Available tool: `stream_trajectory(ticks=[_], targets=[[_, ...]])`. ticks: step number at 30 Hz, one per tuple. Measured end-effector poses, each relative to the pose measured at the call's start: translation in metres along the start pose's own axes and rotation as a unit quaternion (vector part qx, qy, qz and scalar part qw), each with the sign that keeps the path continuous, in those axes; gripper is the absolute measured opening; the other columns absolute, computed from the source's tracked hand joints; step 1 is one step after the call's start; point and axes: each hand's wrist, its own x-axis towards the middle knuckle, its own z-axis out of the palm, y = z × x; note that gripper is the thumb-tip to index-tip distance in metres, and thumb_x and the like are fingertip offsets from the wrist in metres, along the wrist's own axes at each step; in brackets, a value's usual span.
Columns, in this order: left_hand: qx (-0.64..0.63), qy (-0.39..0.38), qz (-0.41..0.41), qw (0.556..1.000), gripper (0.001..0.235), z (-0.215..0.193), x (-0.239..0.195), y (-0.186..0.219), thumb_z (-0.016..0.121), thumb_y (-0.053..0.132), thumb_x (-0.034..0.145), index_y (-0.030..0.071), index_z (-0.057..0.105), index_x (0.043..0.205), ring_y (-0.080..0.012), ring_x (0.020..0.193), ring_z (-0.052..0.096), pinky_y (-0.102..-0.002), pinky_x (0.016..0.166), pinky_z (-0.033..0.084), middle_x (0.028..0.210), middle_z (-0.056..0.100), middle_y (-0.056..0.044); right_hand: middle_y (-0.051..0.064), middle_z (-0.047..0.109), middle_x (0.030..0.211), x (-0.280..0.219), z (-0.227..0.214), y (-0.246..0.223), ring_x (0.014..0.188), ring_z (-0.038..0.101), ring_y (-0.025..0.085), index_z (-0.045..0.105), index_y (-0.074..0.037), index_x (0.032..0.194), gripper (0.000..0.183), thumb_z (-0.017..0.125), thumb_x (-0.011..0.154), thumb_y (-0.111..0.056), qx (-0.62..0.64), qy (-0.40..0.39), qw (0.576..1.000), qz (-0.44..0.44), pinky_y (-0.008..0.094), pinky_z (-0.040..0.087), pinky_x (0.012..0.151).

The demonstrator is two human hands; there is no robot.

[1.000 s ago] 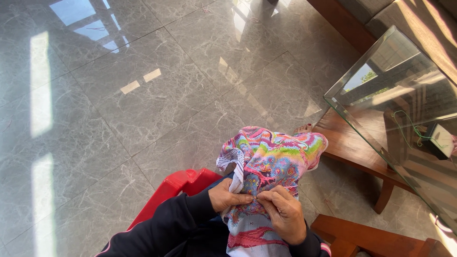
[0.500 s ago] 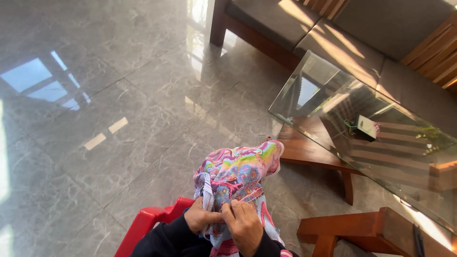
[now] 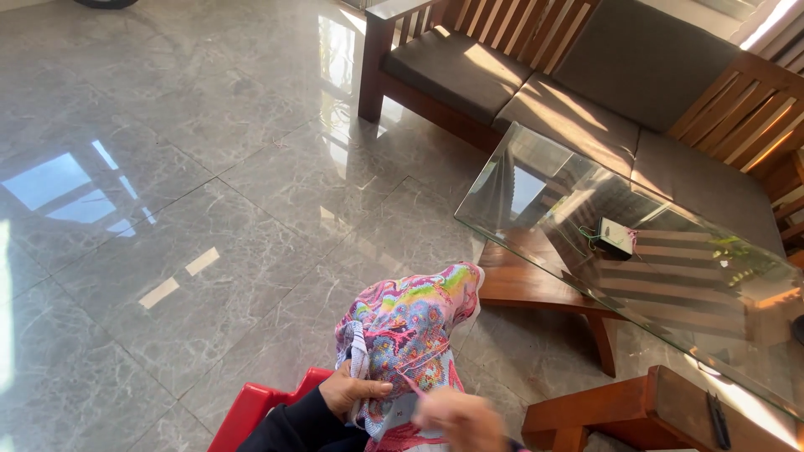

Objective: A person is seated in a red chair, performing cross-stitching on a colorful, patterned piece of fabric using a needle and thread.

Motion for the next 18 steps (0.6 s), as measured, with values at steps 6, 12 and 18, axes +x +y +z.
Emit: stream_trajectory(ticks=[6, 12, 18], targets=[[-0.010, 0.038, -0.046, 0.998, 0.078, 0.013, -0.009, 0.015, 0.076, -0.020, 0.068, -0.004, 0.056, 0.142, -0.0490, 0.114, 0.067, -0.057, 0.100, 0.056, 0.128, 0.070, -0.031, -0.029, 0.065, 0.135, -0.025, -0.170, -0.032, 0.117, 0.066, -0.013, 0.047, -0.051, 0.146, 0.046, 0.054, 0.101, -0.049, -0.511, -0.234, 0.540, 0.627, 0.008, 0.053, 0.103], [0.027, -0.002, -0.034, 0.999, 0.067, -0.010, 0.008, 0.013, 0.077, -0.019, 0.072, -0.006, 0.062, 0.136, -0.0466, 0.114, 0.069, -0.055, 0.102, 0.058, 0.126, 0.072, -0.030, -0.016, 0.063, 0.131, -0.024, -0.175, -0.028, 0.118, 0.063, 0.001, 0.052, -0.036, 0.135, 0.040, 0.050, 0.096, -0.026, -0.588, -0.088, 0.665, 0.452, 0.019, 0.049, 0.108], [0.059, -0.044, -0.016, 0.997, 0.058, -0.009, 0.008, 0.010, 0.079, -0.016, 0.072, -0.010, 0.067, 0.129, -0.0429, 0.111, 0.072, -0.052, 0.100, 0.060, 0.123, 0.074, -0.029, -0.002, 0.062, 0.127, -0.022, -0.175, -0.025, 0.120, 0.060, 0.016, 0.058, -0.021, 0.122, 0.039, 0.046, 0.089, -0.002, -0.619, 0.081, 0.749, 0.221, 0.031, 0.045, 0.113]])
